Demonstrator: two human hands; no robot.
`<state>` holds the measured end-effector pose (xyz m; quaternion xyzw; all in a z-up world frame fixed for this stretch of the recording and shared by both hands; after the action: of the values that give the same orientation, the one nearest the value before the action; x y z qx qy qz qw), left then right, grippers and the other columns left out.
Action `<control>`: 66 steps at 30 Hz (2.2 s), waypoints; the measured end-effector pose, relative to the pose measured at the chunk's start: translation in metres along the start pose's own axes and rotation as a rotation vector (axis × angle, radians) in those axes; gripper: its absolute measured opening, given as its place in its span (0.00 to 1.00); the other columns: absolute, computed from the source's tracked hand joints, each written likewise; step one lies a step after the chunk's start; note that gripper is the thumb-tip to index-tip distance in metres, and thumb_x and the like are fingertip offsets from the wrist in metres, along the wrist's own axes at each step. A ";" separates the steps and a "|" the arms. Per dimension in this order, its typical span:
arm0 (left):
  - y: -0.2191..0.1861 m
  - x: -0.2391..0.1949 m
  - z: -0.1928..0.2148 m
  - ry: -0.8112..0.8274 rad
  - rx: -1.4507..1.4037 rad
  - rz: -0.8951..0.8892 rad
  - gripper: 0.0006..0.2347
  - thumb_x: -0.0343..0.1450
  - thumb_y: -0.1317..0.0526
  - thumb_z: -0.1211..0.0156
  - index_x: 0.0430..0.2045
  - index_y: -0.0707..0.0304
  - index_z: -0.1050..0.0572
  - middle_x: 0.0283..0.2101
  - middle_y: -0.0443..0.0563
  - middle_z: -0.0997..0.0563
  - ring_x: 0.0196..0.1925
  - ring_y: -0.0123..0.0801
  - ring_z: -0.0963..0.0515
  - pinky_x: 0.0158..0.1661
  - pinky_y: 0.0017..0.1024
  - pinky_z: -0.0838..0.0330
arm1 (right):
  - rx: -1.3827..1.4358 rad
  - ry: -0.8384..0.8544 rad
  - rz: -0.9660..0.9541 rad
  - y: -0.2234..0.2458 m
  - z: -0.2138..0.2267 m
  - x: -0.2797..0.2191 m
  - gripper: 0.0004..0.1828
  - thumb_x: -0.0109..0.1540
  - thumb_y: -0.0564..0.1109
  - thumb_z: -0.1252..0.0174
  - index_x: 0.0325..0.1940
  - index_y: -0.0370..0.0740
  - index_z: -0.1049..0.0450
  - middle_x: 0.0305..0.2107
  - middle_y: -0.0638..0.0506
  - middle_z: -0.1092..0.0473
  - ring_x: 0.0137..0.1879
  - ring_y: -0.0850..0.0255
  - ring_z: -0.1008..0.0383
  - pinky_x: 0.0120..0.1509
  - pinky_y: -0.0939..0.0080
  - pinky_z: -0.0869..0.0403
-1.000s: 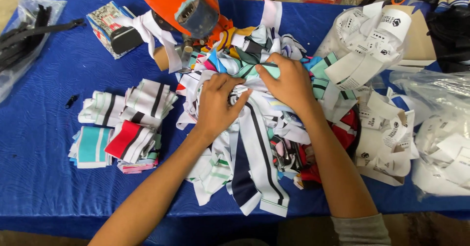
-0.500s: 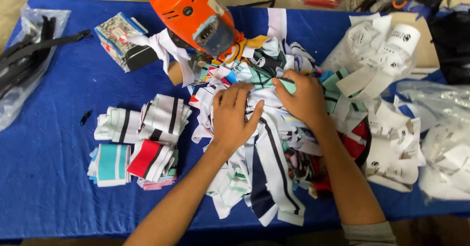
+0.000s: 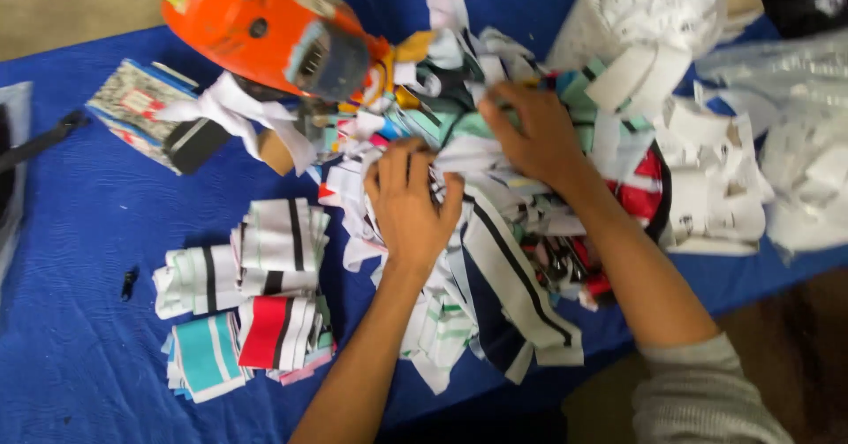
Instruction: Sorting through a pile of fabric scraps and organizing them into neat stacks based on pattern and type.
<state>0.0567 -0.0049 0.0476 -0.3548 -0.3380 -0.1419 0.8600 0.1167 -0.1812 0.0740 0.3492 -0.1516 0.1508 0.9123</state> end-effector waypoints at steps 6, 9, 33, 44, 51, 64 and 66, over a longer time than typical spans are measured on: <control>-0.007 0.001 0.006 0.006 -0.036 -0.038 0.07 0.71 0.59 0.49 0.32 0.64 0.31 0.50 0.55 0.20 0.63 0.56 0.26 0.58 0.48 0.40 | -0.023 -0.350 0.304 0.040 0.039 0.011 0.12 0.74 0.47 0.47 0.58 0.39 0.36 0.50 0.45 0.41 0.45 0.54 0.34 0.47 0.56 0.32; -0.013 0.001 0.010 0.007 0.013 -0.047 0.09 0.73 0.57 0.51 0.27 0.64 0.32 0.36 0.52 0.23 0.51 0.48 0.24 0.55 0.44 0.39 | -0.064 -0.063 0.522 0.064 0.016 0.034 0.14 0.67 0.30 0.42 0.57 0.31 0.32 0.52 0.37 0.39 0.58 0.43 0.32 0.63 0.48 0.29; -0.012 -0.001 0.013 0.026 -0.005 -0.083 0.11 0.73 0.55 0.51 0.34 0.65 0.29 0.40 0.53 0.23 0.46 0.45 0.25 0.52 0.41 0.39 | 0.271 0.295 -0.520 0.052 0.030 0.058 0.11 0.61 0.56 0.45 0.42 0.52 0.24 0.41 0.62 0.28 0.52 0.66 0.31 0.59 0.63 0.40; -0.010 -0.003 0.015 -0.047 -0.006 -0.100 0.11 0.71 0.55 0.50 0.34 0.64 0.28 0.39 0.52 0.24 0.45 0.45 0.26 0.49 0.42 0.40 | 0.276 0.189 0.082 0.130 0.056 0.040 0.07 0.74 0.43 0.41 0.47 0.36 0.26 0.36 0.52 0.23 0.41 0.69 0.27 0.40 0.66 0.31; 0.001 -0.014 -0.014 -0.032 0.115 -0.052 0.14 0.69 0.51 0.49 0.28 0.65 0.25 0.38 0.57 0.29 0.49 0.49 0.34 0.55 0.48 0.39 | 0.314 0.590 0.279 0.258 -0.020 -0.027 0.11 0.60 0.47 0.34 0.44 0.41 0.19 0.39 0.50 0.17 0.47 0.63 0.14 0.57 0.64 0.18; -0.004 -0.016 0.006 -0.207 0.037 0.003 0.08 0.70 0.56 0.44 0.34 0.60 0.27 0.58 0.53 0.23 0.71 0.43 0.29 0.65 0.54 0.36 | 0.260 0.916 0.417 0.346 -0.200 -0.054 0.09 0.59 0.50 0.38 0.39 0.45 0.20 0.25 0.53 0.20 0.36 0.57 0.16 0.40 0.54 0.19; -0.005 -0.013 0.008 -0.191 -0.013 0.001 0.09 0.70 0.56 0.44 0.36 0.61 0.26 0.57 0.55 0.22 0.70 0.45 0.28 0.65 0.56 0.36 | 0.078 0.839 0.463 0.331 -0.231 -0.044 0.08 0.59 0.50 0.37 0.37 0.47 0.18 0.23 0.54 0.21 0.34 0.53 0.16 0.38 0.49 0.20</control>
<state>0.0405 -0.0027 0.0458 -0.3726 -0.4173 -0.1092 0.8216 -0.0101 0.2046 0.0890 0.2494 0.1619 0.4835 0.8233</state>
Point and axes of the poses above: each hand's wrist, its own x-axis towards the middle knuckle, its own z-axis out of the back of the hand, y = z × x, the point moved 7 cm from there along x, towards the middle knuckle
